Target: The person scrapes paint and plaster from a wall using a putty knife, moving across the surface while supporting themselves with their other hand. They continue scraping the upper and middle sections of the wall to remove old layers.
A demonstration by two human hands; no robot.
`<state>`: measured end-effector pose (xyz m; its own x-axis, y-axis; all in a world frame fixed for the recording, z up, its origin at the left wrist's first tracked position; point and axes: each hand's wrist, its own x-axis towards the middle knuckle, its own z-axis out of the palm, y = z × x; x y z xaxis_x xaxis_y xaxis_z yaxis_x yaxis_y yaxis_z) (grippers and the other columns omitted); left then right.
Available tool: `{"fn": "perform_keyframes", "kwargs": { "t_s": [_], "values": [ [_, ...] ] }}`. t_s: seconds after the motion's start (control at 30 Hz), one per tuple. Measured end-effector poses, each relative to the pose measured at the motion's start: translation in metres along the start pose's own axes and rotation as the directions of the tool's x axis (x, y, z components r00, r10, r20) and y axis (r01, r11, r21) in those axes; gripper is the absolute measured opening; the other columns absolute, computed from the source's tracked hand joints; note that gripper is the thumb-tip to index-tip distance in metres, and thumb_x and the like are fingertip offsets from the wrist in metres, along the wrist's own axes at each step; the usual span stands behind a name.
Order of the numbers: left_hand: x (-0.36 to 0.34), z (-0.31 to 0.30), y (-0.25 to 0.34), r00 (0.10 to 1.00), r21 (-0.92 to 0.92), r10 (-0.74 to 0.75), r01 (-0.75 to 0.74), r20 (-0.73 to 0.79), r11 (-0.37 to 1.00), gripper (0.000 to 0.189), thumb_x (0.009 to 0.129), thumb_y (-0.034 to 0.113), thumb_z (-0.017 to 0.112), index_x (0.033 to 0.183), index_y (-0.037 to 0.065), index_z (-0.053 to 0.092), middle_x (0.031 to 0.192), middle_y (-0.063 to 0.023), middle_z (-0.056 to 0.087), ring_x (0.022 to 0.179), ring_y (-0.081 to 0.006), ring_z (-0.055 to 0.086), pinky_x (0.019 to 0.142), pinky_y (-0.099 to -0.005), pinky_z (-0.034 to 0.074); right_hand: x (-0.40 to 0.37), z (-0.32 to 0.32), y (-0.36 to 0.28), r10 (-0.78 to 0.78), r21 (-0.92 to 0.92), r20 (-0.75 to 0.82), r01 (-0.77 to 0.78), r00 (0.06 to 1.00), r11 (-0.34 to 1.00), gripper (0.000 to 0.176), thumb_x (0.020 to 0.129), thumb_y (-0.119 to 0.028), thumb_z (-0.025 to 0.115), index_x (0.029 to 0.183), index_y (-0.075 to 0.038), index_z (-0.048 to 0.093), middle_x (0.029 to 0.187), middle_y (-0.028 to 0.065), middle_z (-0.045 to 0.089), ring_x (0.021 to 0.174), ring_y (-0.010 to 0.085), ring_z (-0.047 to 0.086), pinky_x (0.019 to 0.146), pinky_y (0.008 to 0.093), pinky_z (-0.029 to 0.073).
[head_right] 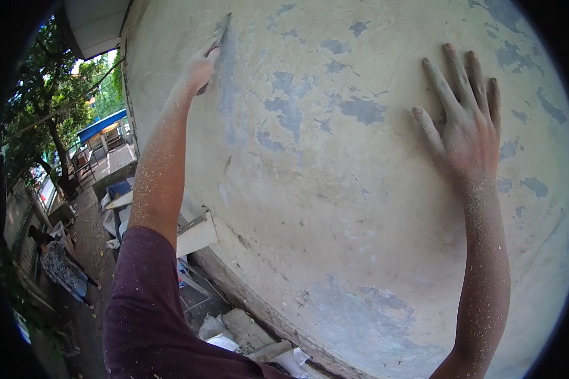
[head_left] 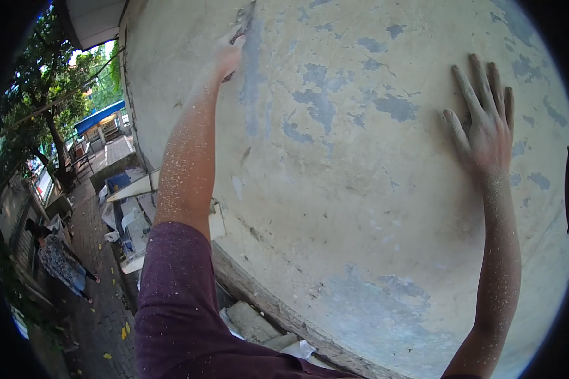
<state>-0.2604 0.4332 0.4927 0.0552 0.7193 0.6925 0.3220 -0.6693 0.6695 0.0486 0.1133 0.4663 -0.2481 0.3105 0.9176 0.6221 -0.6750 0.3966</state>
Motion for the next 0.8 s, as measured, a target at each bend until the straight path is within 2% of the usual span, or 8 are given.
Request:
{"fn": "perform_keyframes", "kwargs": {
  "t_s": [0.03, 0.1, 0.2, 0.27, 0.33, 0.53, 0.67, 0.8],
  "values": [
    [0.003, -0.001, -0.001, 0.996, -0.002, -0.081, 0.081, 0.038, 0.997, 0.046, 0.095, 0.035, 0.044, 0.131, 0.006, 0.048, 0.121, -0.0178, 0.057, 0.112, -0.0264, 0.054, 0.095, -0.0350, 0.040, 0.000, 0.000, 0.001, -0.015, 0.006, -0.008, 0.015, 1.000, 1.000, 0.057, 0.087, -0.058, 0.040, 0.139, -0.036, 0.035, 0.150, -0.0078, 0.022, 0.140, 0.0152, 0.014, 0.116, 0.0402, 0.006],
    [-0.009, 0.013, -0.053, 0.937, 0.026, 0.336, -0.335, -0.096, 0.942, 0.043, 0.093, 0.025, 0.046, 0.132, 0.006, 0.047, 0.121, -0.0189, 0.057, 0.115, -0.0258, 0.053, 0.095, -0.0311, 0.039, -0.002, 0.001, 0.000, -0.028, 0.019, -0.009, 0.028, 1.000, 0.999, 0.057, 0.087, -0.058, 0.040, 0.139, -0.036, 0.035, 0.150, -0.0077, 0.022, 0.140, 0.0151, 0.014, 0.116, 0.0401, 0.006],
    [-0.140, 0.021, -0.097, 0.993, 0.023, 0.024, -0.027, 0.116, 0.999, 0.044, 0.095, 0.027, 0.044, 0.131, 0.001, 0.045, 0.127, -0.0184, 0.053, 0.119, -0.0265, 0.050, 0.101, -0.0341, 0.036, -0.003, 0.000, 0.000, -0.032, 0.020, -0.006, 0.032, 0.999, 0.999, 0.058, 0.087, -0.058, 0.042, 0.139, -0.035, 0.034, 0.150, -0.0074, 0.022, 0.140, 0.0150, 0.014, 0.116, 0.0404, 0.007],
    [-0.219, 0.039, -0.178, 0.968, 0.074, 0.066, -0.087, 0.242, 0.993, 0.041, 0.093, 0.021, 0.046, 0.133, 0.008, 0.045, 0.120, -0.0175, 0.058, 0.113, -0.0258, 0.054, 0.096, -0.0346, 0.040, -0.004, -0.001, -0.001, -0.023, 0.028, 0.026, 0.022, 0.999, 0.999, 0.058, 0.087, -0.056, 0.044, 0.139, -0.034, 0.034, 0.150, -0.0072, 0.022, 0.140, 0.0151, 0.014, 0.116, 0.0410, 0.008],
    [-0.264, 0.044, -0.171, 0.958, 0.027, -0.045, 0.039, 0.285, 0.999, 0.043, 0.094, 0.018, 0.046, 0.136, 0.011, 0.042, 0.129, -0.0166, 0.052, 0.118, -0.0254, 0.051, 0.098, -0.0329, 0.037, -0.004, -0.002, -0.003, -0.019, 0.026, 0.029, 0.018, 0.999, 0.999, 0.058, 0.087, -0.054, 0.044, 0.140, -0.034, 0.034, 0.150, -0.0067, 0.022, 0.140, 0.0159, 0.014, 0.116, 0.0413, 0.008],
    [-0.222, 0.007, -0.162, 0.932, 0.155, 0.010, -0.071, 0.363, 0.985, 0.045, 0.091, 0.019, 0.049, 0.135, 0.019, 0.043, 0.105, -0.0179, 0.063, 0.099, -0.0278, 0.062, 0.087, -0.0309, 0.044, 0.002, 0.000, -0.008, -0.007, 0.008, -0.027, 0.007, 1.000, 1.000, 0.056, 0.087, -0.058, 0.042, 0.138, -0.036, 0.036, 0.149, -0.0076, 0.024, 0.139, 0.0153, 0.018, 0.116, 0.0402, 0.009],
    [-0.207, 0.025, -0.124, 0.956, 0.173, -0.075, 0.026, 0.283, 0.985, 0.043, 0.092, 0.021, 0.047, 0.135, 0.017, 0.043, 0.106, -0.0172, 0.063, 0.100, -0.0255, 0.062, 0.087, -0.0302, 0.044, -0.001, 0.007, -0.007, -0.002, -0.085, -0.019, 0.000, 1.000, 0.996, 0.055, 0.087, -0.059, 0.041, 0.137, -0.037, 0.038, 0.148, -0.0093, 0.027, 0.138, 0.0146, 0.020, 0.116, 0.0403, 0.011],
    [-0.135, 0.050, -0.102, 0.938, 0.035, 0.347, -0.346, -0.027, 0.938, 0.042, 0.093, 0.024, 0.045, 0.133, 0.010, 0.045, 0.106, -0.0167, 0.064, 0.099, -0.0268, 0.062, 0.085, -0.0313, 0.045, 0.000, 0.005, -0.006, -0.008, -0.112, 0.000, 0.007, 1.000, 0.994, 0.055, 0.088, -0.055, 0.041, 0.139, -0.034, 0.036, 0.149, -0.0079, 0.026, 0.139, 0.0160, 0.018, 0.115, 0.0414, 0.012]
  ]
}}
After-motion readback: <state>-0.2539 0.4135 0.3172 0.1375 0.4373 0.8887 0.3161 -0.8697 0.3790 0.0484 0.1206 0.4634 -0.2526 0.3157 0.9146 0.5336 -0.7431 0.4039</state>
